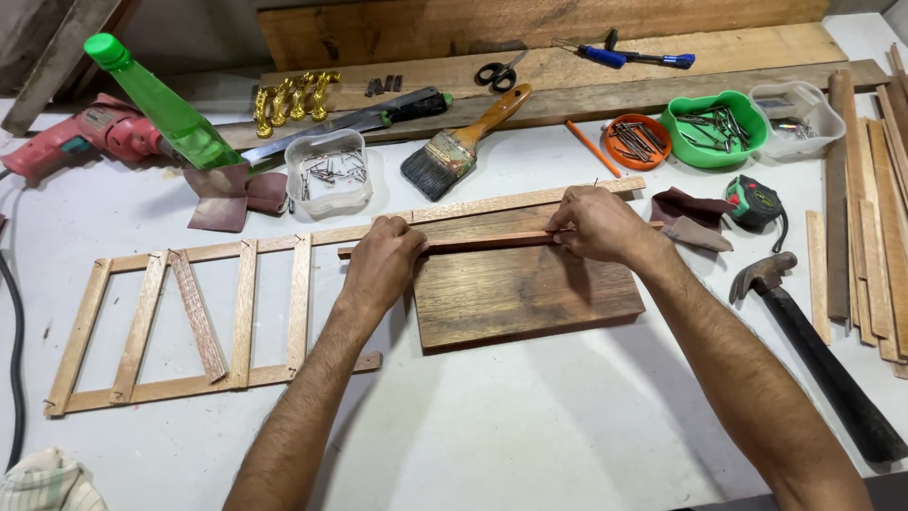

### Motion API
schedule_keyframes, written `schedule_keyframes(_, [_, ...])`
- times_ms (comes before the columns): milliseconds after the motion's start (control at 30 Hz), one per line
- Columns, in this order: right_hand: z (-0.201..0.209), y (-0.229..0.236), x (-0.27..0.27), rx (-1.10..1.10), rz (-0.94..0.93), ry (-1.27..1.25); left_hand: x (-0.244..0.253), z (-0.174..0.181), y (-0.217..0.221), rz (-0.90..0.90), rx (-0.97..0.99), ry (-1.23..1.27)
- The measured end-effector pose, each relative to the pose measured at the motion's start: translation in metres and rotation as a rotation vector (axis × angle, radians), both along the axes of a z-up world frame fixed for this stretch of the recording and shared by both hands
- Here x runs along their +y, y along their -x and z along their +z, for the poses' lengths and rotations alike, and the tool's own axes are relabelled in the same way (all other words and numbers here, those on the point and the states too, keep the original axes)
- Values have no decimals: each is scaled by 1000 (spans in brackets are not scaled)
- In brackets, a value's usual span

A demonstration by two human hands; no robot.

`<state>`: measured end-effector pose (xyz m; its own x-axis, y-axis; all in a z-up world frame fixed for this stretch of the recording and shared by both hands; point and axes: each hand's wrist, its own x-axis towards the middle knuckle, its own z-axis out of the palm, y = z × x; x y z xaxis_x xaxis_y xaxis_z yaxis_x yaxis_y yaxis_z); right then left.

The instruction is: Assembling, nailing, and sanding wooden strips onto a base board to create a structural frame.

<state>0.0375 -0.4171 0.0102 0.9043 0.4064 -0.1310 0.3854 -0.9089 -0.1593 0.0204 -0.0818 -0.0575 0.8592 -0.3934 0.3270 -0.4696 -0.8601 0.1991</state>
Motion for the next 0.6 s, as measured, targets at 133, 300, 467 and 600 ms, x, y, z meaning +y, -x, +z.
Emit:
schedule_keyframes(133, [-4,-5,-2,30,-61,-13,-3,-2,-2,51,76,-27])
schedule_keyframes(300, [-20,-16,-9,25,-118,-70,-7,-30,-10,66,-101,6])
schedule_keyframes(467, [-8,-10,-2,49,-114,-16,-6,-35,-12,86,-107,-119])
schedule_keyframes(600, [1,-5,2,65,-99,27,-11,-6,-1,89,-36,-76])
